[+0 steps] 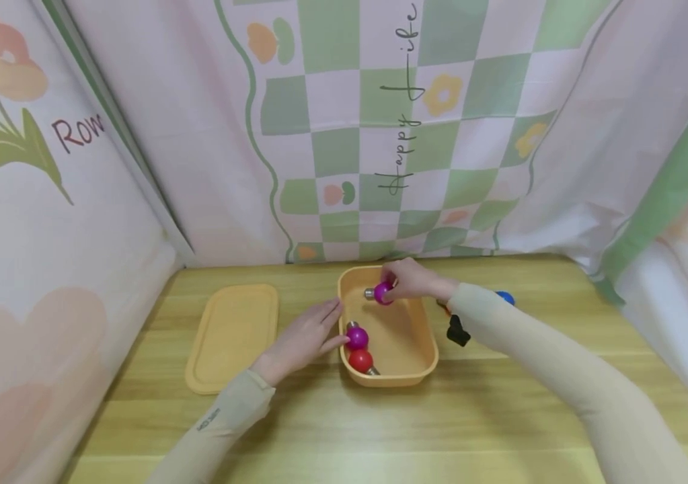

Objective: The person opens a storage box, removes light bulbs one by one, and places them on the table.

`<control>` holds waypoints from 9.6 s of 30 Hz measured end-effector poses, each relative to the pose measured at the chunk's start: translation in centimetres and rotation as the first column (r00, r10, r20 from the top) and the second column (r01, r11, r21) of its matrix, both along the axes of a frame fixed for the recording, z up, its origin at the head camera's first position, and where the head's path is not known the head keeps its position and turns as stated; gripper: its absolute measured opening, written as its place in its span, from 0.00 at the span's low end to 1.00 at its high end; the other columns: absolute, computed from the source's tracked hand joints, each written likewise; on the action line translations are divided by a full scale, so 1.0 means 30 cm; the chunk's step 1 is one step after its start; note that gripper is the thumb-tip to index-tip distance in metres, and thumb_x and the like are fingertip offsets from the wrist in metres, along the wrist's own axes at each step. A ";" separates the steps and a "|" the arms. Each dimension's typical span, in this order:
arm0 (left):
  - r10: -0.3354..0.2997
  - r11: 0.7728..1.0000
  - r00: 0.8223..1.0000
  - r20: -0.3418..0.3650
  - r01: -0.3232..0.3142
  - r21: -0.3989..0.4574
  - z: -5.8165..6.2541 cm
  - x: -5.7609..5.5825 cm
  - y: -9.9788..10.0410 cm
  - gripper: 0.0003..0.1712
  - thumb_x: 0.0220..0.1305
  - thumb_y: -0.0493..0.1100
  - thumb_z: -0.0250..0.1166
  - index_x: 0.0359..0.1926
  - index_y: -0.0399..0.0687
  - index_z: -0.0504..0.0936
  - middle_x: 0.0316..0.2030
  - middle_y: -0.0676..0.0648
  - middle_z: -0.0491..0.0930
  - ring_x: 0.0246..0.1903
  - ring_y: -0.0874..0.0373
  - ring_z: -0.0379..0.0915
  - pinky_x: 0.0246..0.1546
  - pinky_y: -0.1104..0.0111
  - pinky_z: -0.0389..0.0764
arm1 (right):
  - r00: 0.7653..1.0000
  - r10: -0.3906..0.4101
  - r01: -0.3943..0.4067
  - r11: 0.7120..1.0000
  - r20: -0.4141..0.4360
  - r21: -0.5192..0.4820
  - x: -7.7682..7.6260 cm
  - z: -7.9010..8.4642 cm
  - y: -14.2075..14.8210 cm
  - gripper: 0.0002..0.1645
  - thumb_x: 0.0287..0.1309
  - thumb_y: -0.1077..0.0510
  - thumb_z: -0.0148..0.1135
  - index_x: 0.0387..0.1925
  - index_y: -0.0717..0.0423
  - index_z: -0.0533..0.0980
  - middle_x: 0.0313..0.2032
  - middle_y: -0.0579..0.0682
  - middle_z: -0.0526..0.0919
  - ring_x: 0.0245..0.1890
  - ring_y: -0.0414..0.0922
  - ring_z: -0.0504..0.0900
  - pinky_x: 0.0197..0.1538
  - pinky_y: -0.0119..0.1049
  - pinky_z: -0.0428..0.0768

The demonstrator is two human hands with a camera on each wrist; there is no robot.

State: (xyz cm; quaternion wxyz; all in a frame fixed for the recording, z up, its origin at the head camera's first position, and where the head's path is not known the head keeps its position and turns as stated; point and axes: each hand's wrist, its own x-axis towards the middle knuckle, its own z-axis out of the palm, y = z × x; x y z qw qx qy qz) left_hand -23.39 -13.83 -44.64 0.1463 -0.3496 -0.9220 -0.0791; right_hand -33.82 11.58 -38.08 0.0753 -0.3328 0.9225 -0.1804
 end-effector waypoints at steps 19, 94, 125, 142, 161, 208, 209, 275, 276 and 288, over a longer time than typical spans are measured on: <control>0.006 1.000 1.000 -0.002 -0.006 -0.001 0.002 0.004 0.009 0.38 0.69 0.55 0.61 0.66 0.29 0.69 0.66 0.31 0.71 0.66 0.40 0.70 0.69 0.53 0.73 | 0.997 -0.076 0.079 0.989 0.027 -0.123 0.019 0.062 0.196 0.17 0.51 0.60 0.73 0.42 0.64 0.80 0.39 0.59 0.87 0.40 0.52 0.87 0.46 0.43 0.89; -0.010 1.000 0.999 -0.044 0.010 0.000 0.001 0.007 0.006 0.38 0.68 0.55 0.62 0.65 0.28 0.70 0.65 0.31 0.72 0.66 0.41 0.71 0.68 0.55 0.74 | 0.876 -0.474 0.471 0.880 0.092 0.058 0.034 -0.078 0.865 0.36 0.55 0.45 0.71 0.47 0.75 0.75 0.43 0.71 0.82 0.42 0.63 0.80 0.43 0.56 0.80; 0.003 1.000 1.000 -0.004 -0.003 0.005 0.003 0.008 0.004 0.38 0.70 0.56 0.60 0.66 0.29 0.69 0.66 0.31 0.70 0.66 0.41 0.70 0.69 0.54 0.73 | 0.886 -0.453 0.449 0.891 0.100 0.059 0.038 -0.104 0.865 0.31 0.56 0.51 0.68 0.46 0.78 0.74 0.43 0.74 0.80 0.41 0.63 0.80 0.42 0.51 0.81; -0.007 1.000 1.000 -0.019 0.007 0.011 0.004 -0.003 0.000 0.38 0.69 0.56 0.60 0.66 0.28 0.69 0.66 0.31 0.70 0.66 0.40 0.70 0.68 0.54 0.74 | 0.884 -0.462 0.459 0.887 0.069 0.046 0.032 -0.041 0.881 0.34 0.59 0.50 0.66 0.50 0.80 0.72 0.46 0.76 0.80 0.44 0.67 0.80 0.47 0.59 0.81; -0.010 1.000 0.999 -0.034 0.010 0.000 -0.002 -0.003 0.001 0.38 0.69 0.56 0.60 0.66 0.28 0.70 0.66 0.31 0.71 0.64 0.39 0.72 0.68 0.54 0.75 | 0.931 -0.361 0.360 0.932 0.052 0.030 0.087 0.069 0.630 0.32 0.61 0.48 0.66 0.55 0.71 0.74 0.50 0.70 0.82 0.50 0.65 0.81 0.53 0.61 0.80; -0.002 1.000 0.999 0.035 0.002 -0.013 0.011 -0.001 -0.004 0.39 0.70 0.57 0.59 0.68 0.30 0.68 0.68 0.32 0.69 0.67 0.40 0.69 0.69 0.53 0.73 | 0.992 0.122 -0.119 0.987 0.031 -0.106 0.215 -0.010 0.047 0.16 0.54 0.62 0.69 0.42 0.67 0.77 0.39 0.63 0.85 0.34 0.51 0.88 0.40 0.36 0.89; -0.002 1.000 0.999 0.034 0.002 -0.012 0.011 -0.002 -0.003 0.39 0.70 0.57 0.59 0.68 0.30 0.68 0.68 0.32 0.69 0.67 0.40 0.69 0.69 0.53 0.73 | 0.991 0.132 -0.128 0.986 0.029 -0.107 0.215 -0.014 0.037 0.16 0.54 0.62 0.70 0.42 0.67 0.77 0.38 0.63 0.85 0.34 0.51 0.88 0.40 0.37 0.89; -0.010 1.000 1.000 -0.003 0.010 0.009 0.004 0.000 0.001 0.40 0.69 0.57 0.60 0.67 0.29 0.68 0.67 0.31 0.70 0.66 0.40 0.70 0.68 0.54 0.74 | 0.993 0.122 -0.121 0.992 0.001 0.044 0.205 -0.079 -0.073 0.11 0.51 0.59 0.71 0.35 0.62 0.81 0.32 0.52 0.87 0.33 0.43 0.83 0.39 0.30 0.83; -0.008 1.000 1.000 0.002 0.008 0.009 0.005 -0.001 0.001 0.40 0.69 0.58 0.60 0.68 0.29 0.67 0.67 0.31 0.69 0.66 0.40 0.70 0.69 0.54 0.73 | 0.992 0.122 -0.122 0.992 0.001 0.032 0.205 -0.074 -0.065 0.11 0.50 0.59 0.71 0.35 0.62 0.81 0.32 0.52 0.87 0.33 0.43 0.83 0.39 0.30 0.83; -0.027 0.999 1.000 -0.004 0.027 0.022 0.010 -0.002 -0.003 0.40 0.69 0.56 0.61 0.67 0.28 0.68 0.66 0.30 0.70 0.65 0.38 0.71 0.67 0.53 0.75 | 0.988 -0.009 0.010 1.000 0.152 -0.008 0.203 -0.006 0.034 0.16 0.56 0.59 0.69 0.45 0.62 0.80 0.40 0.55 0.86 0.39 0.46 0.84 0.43 0.35 0.87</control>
